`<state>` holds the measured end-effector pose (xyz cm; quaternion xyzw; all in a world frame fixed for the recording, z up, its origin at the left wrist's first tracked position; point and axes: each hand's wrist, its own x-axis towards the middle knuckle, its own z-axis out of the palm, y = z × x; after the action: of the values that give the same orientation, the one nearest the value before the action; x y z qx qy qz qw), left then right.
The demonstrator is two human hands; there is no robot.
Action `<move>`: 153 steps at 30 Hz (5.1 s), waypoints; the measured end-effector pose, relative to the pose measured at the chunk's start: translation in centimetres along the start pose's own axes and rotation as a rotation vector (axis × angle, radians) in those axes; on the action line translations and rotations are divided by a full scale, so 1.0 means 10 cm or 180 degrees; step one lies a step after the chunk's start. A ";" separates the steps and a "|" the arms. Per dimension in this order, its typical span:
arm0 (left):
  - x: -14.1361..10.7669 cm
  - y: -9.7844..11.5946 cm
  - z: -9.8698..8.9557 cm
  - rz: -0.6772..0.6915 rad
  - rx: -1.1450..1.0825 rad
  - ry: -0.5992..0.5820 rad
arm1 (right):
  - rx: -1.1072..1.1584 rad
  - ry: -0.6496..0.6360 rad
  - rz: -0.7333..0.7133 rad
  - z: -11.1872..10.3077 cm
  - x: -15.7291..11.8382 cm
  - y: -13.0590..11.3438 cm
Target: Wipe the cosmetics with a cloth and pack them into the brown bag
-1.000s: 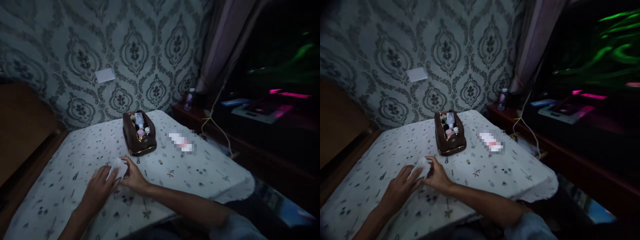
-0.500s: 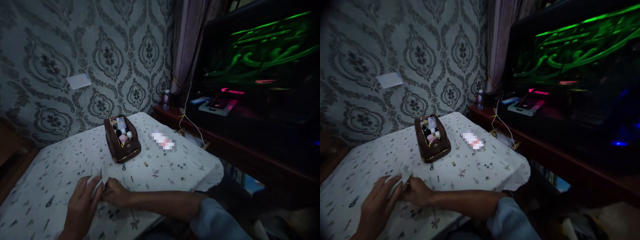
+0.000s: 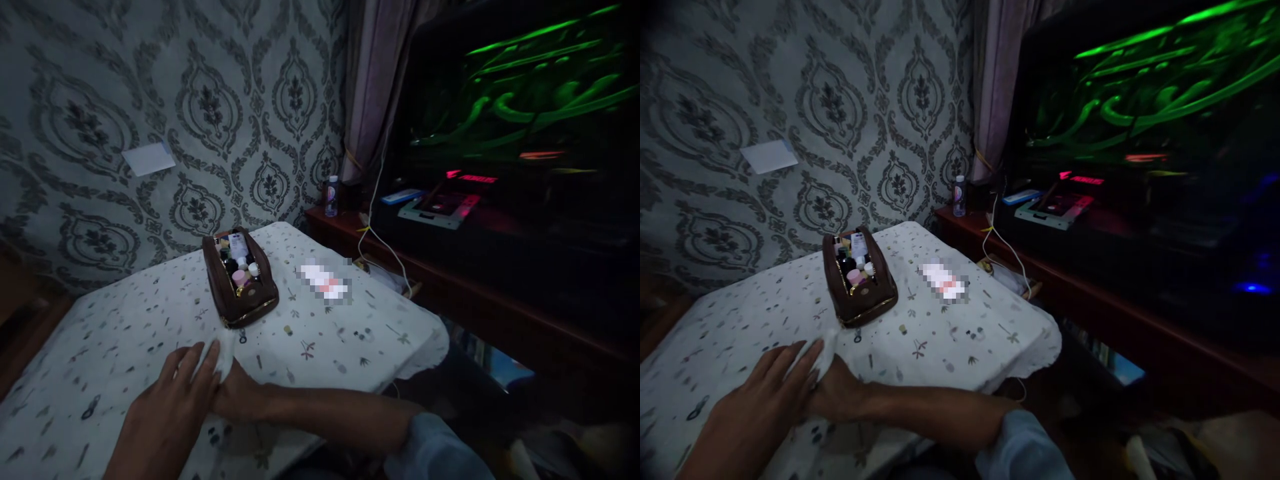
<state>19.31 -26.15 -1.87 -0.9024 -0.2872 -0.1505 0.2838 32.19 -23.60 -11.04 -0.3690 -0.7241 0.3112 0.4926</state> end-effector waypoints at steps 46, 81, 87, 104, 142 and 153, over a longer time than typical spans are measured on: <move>-0.42 0.29 0.38 -0.1345 -0.1393 0.0217 | -0.0831 -0.0410 0.0406 -0.55 -0.28 0.18; -0.49 0.49 0.41 -0.1108 -0.0976 -0.0541 | -0.0908 -0.0470 0.0403 -0.55 -0.30 0.09; -0.69 0.21 0.43 -0.1267 -0.0631 -0.0968 | -0.0846 -0.0644 0.0344 -0.58 -0.28 0.08; -1.16 -0.21 0.50 -0.2326 -0.0780 -0.0872 | -0.0949 -0.0741 -0.0075 -0.56 -0.32 0.11; -0.70 -0.27 0.70 -0.1932 -0.0672 -0.0631 | -0.0863 -0.0568 0.0019 -0.59 -0.31 0.05; -0.57 0.16 0.62 -0.1294 -0.1218 -0.0901 | -0.0814 -0.0589 -0.0087 -0.57 -0.31 0.04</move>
<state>16.44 -25.95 -9.91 -0.8755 -0.4649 -0.1284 0.0301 38.36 -25.49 -11.03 -0.3886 -0.8050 0.2425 0.3770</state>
